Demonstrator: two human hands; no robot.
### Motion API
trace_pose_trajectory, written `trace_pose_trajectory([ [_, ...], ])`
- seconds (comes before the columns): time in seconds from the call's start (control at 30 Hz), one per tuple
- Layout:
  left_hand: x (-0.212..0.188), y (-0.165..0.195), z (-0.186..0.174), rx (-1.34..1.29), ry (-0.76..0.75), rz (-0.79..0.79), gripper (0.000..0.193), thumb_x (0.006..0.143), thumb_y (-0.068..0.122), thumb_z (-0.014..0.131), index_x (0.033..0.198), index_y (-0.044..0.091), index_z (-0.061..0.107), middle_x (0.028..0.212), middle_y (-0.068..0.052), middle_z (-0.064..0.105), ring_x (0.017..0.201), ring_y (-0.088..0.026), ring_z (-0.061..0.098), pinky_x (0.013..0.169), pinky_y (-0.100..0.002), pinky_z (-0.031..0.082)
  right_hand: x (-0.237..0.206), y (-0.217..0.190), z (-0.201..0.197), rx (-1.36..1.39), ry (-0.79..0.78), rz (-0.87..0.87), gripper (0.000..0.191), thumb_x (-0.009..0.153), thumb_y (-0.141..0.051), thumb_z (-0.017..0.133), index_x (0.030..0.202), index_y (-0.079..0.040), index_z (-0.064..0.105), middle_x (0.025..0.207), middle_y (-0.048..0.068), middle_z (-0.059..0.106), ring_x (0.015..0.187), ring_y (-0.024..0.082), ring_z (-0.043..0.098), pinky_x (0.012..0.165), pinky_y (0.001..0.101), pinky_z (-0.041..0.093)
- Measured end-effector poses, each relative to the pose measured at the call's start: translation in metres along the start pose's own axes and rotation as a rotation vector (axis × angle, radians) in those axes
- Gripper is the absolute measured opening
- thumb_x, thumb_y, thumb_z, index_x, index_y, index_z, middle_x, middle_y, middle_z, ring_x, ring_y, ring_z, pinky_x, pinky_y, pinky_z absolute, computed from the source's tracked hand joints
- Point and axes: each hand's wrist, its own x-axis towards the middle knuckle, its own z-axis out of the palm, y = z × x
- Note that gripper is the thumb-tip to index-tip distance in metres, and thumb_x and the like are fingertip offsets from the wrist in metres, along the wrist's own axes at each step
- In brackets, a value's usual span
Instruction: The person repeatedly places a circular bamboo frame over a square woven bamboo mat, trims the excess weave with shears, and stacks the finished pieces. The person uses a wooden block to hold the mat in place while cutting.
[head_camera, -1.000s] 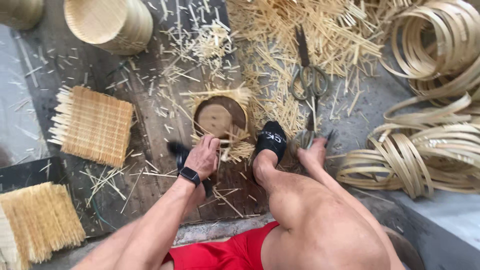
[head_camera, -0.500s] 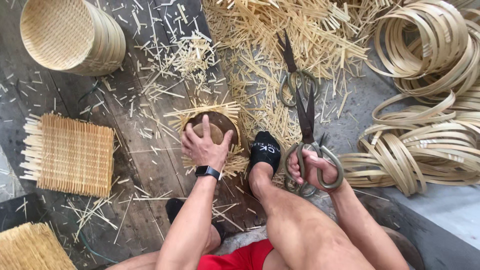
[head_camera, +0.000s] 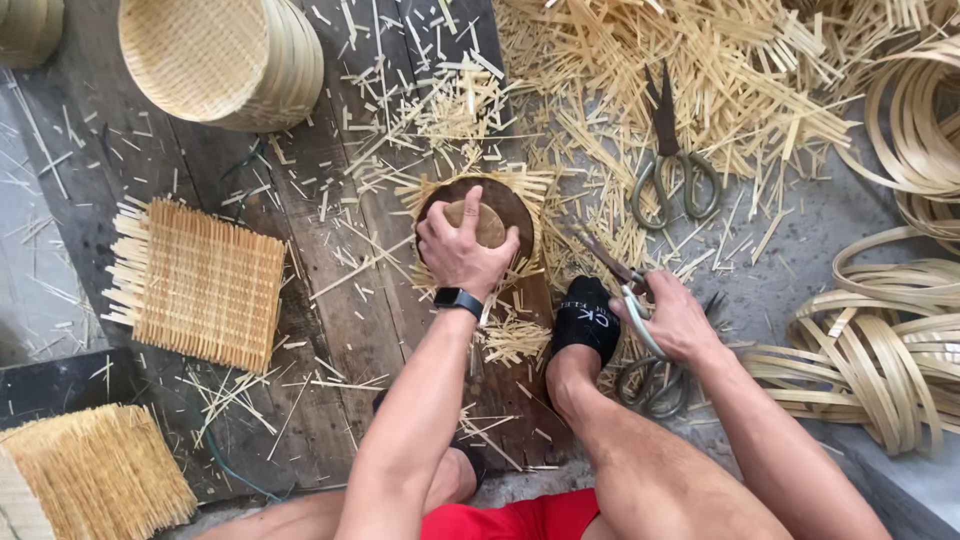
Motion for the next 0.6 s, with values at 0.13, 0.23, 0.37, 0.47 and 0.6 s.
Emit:
trace_pose_trajectory([
  [0.13,-0.015,0.010,0.006,-0.045,0.214,-0.050,0.111,0.062,0.052,0.094,0.148,0.007,0.040,0.142,-0.022,0.046,0.129,-0.045,0.045,0.106,-0.061,0.040,0.026,-0.034,0.010,-0.176,0.056,-0.091,0.074,0.080,-0.063,0.071,0.114,0.002,0.062,0.109,0.026,0.061,0.105,0.043,0.059,0.090,0.0528,0.047],
  [0.23,-0.021,0.008,0.009,-0.044,0.226,-0.045,0.105,0.063,0.045,0.094,0.147,0.009,0.042,0.144,-0.021,0.045,0.131,-0.044,0.044,0.108,-0.060,0.040,0.045,-0.059,0.025,-0.282,0.151,-0.081,0.069,0.081,-0.060,0.071,0.109,0.003,0.063,0.107,0.025,0.064,0.104,0.041,0.061,0.090,0.0511,0.050],
  [0.37,-0.020,0.002,0.010,-0.057,0.180,-0.076,0.106,0.061,0.045,0.095,0.146,0.009,0.044,0.143,-0.020,0.045,0.129,-0.044,0.043,0.105,-0.060,0.041,0.056,-0.061,0.027,-0.384,-0.038,0.154,0.059,0.089,-0.056,0.065,0.106,0.000,0.067,0.106,0.019,0.069,0.095,0.031,0.070,0.079,0.0471,0.057],
  [0.47,-0.019,0.003,0.008,-0.059,0.166,-0.074,0.104,0.060,0.045,0.095,0.144,0.011,0.046,0.142,-0.019,0.045,0.128,-0.044,0.043,0.102,-0.061,0.042,0.062,-0.051,0.024,-0.472,0.098,-0.057,0.053,0.097,-0.052,0.063,0.106,-0.001,0.068,0.097,0.019,0.069,0.083,0.028,0.069,0.070,0.0436,0.055],
  [0.6,-0.021,0.006,0.006,-0.077,0.135,-0.061,0.103,0.059,0.043,0.094,0.144,0.010,0.046,0.141,-0.018,0.045,0.128,-0.043,0.044,0.103,-0.059,0.043,0.078,-0.045,0.033,-0.532,0.534,-0.328,0.059,0.077,-0.053,0.073,0.094,0.004,0.067,0.087,0.019,0.066,0.077,0.031,0.067,0.059,0.0398,0.056],
])
